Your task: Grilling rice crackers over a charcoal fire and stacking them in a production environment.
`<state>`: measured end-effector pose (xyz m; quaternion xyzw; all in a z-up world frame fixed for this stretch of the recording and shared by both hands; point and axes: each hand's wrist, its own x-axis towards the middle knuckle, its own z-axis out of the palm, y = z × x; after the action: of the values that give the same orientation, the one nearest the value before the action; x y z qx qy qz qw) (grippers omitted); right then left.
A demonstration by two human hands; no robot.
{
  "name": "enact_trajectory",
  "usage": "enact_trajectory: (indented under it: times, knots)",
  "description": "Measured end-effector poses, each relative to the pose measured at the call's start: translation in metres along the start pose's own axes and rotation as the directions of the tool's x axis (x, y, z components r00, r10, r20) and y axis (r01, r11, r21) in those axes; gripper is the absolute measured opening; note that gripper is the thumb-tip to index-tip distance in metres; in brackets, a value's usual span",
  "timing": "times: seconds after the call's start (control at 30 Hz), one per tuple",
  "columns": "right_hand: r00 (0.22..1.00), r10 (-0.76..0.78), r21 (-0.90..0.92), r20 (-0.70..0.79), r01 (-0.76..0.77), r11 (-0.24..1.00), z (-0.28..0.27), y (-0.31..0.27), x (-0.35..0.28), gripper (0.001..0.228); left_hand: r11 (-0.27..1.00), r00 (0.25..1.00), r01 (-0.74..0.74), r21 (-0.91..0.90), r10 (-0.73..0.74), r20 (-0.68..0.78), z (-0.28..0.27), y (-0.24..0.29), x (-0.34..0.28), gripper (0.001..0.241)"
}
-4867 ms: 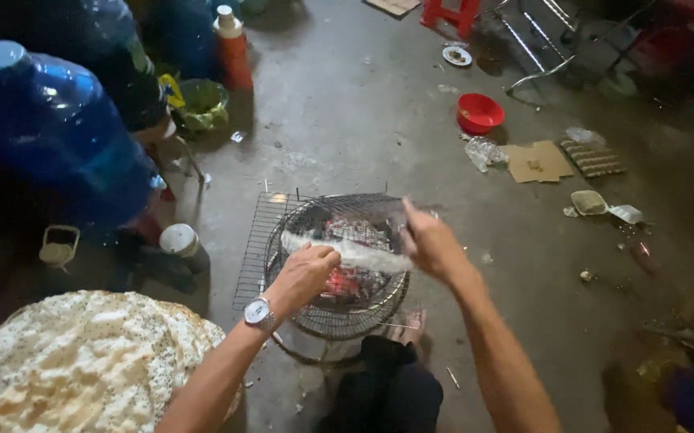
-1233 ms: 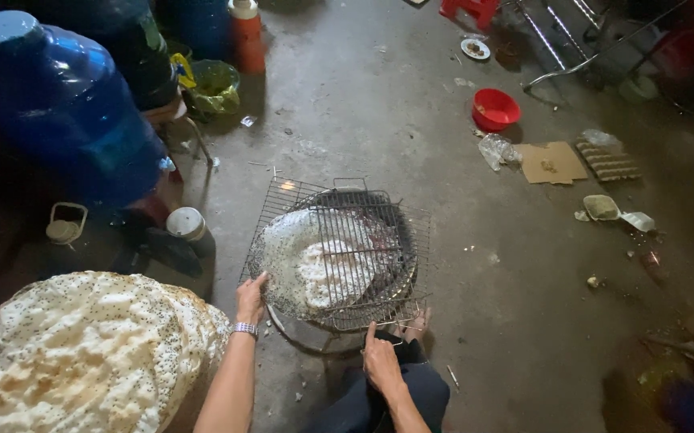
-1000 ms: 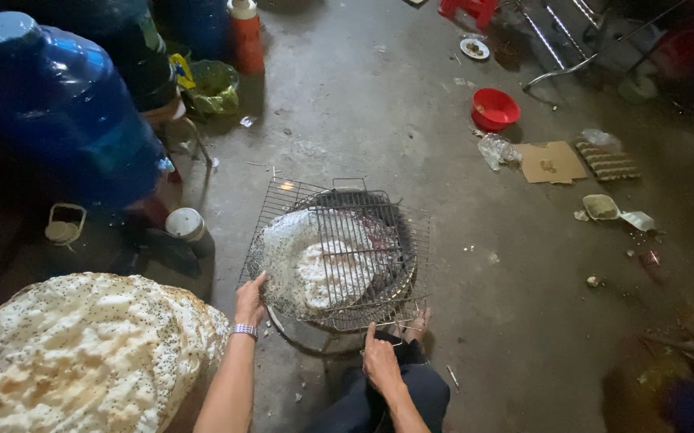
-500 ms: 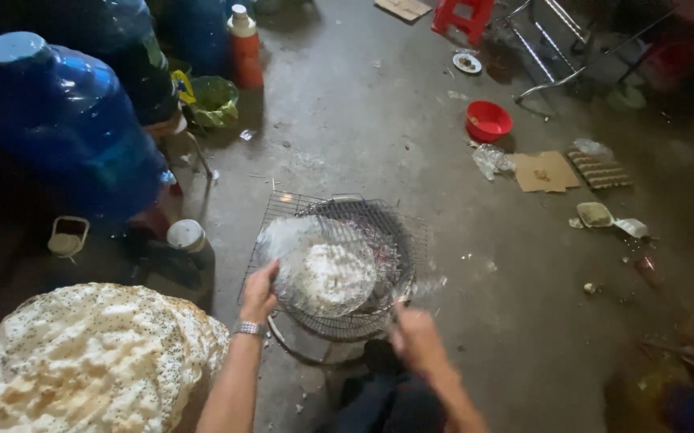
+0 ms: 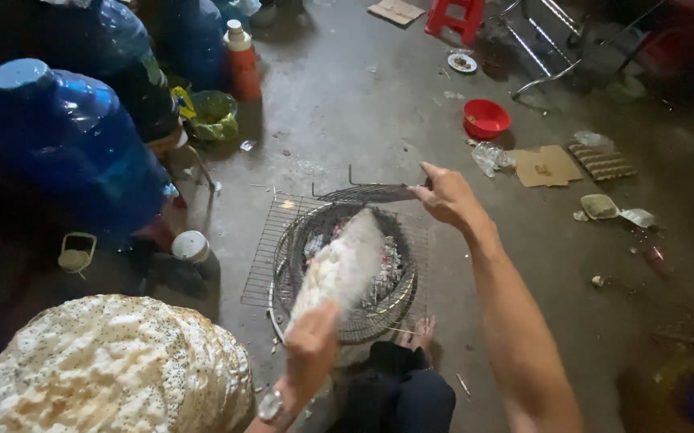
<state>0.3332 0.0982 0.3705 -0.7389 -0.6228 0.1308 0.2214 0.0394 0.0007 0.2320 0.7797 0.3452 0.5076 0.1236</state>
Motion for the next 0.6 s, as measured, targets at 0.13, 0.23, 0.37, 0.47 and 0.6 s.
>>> enact_trajectory:
  times: [0.13, 0.23, 0.37, 0.47, 0.6]
  knots:
    - [0.997, -0.035, -0.010, -0.065, 0.034, 0.999, 0.002, 0.006, -0.001, 0.019, 0.862, 0.885, -0.463, 0.205, 0.440, 0.150, 0.049, -0.044, -0.036, 0.024]
    - [0.980, -0.184, -0.120, -0.074, 0.175, 0.977, 0.042, 0.031, -0.023, 0.025, 0.910, 0.902, -0.378, 0.169, 0.321, 0.288, 0.081, -0.092, -0.074, 0.040]
    - [0.988, -0.152, -0.019, 0.007, 0.152, 0.988, 0.112, 0.020, -0.115, 0.061, 0.893, 0.883, -0.364, 0.265, 0.239, 0.404, 0.105, -0.120, -0.129, 0.037]
    - [0.992, -0.119, -0.082, -0.044, 0.116, 0.990, 0.202, 0.049, -0.171, 0.062, 0.897, 0.876, -0.345, 0.276, 0.202, 0.437, 0.101, -0.113, -0.142, 0.041]
    - [0.996, -0.089, -0.242, 0.011, 0.089, 0.966, 0.277, 0.055, -0.214, 0.070, 0.913, 0.895, -0.303, 0.274, 0.174, 0.410, 0.104, -0.098, -0.144, 0.044]
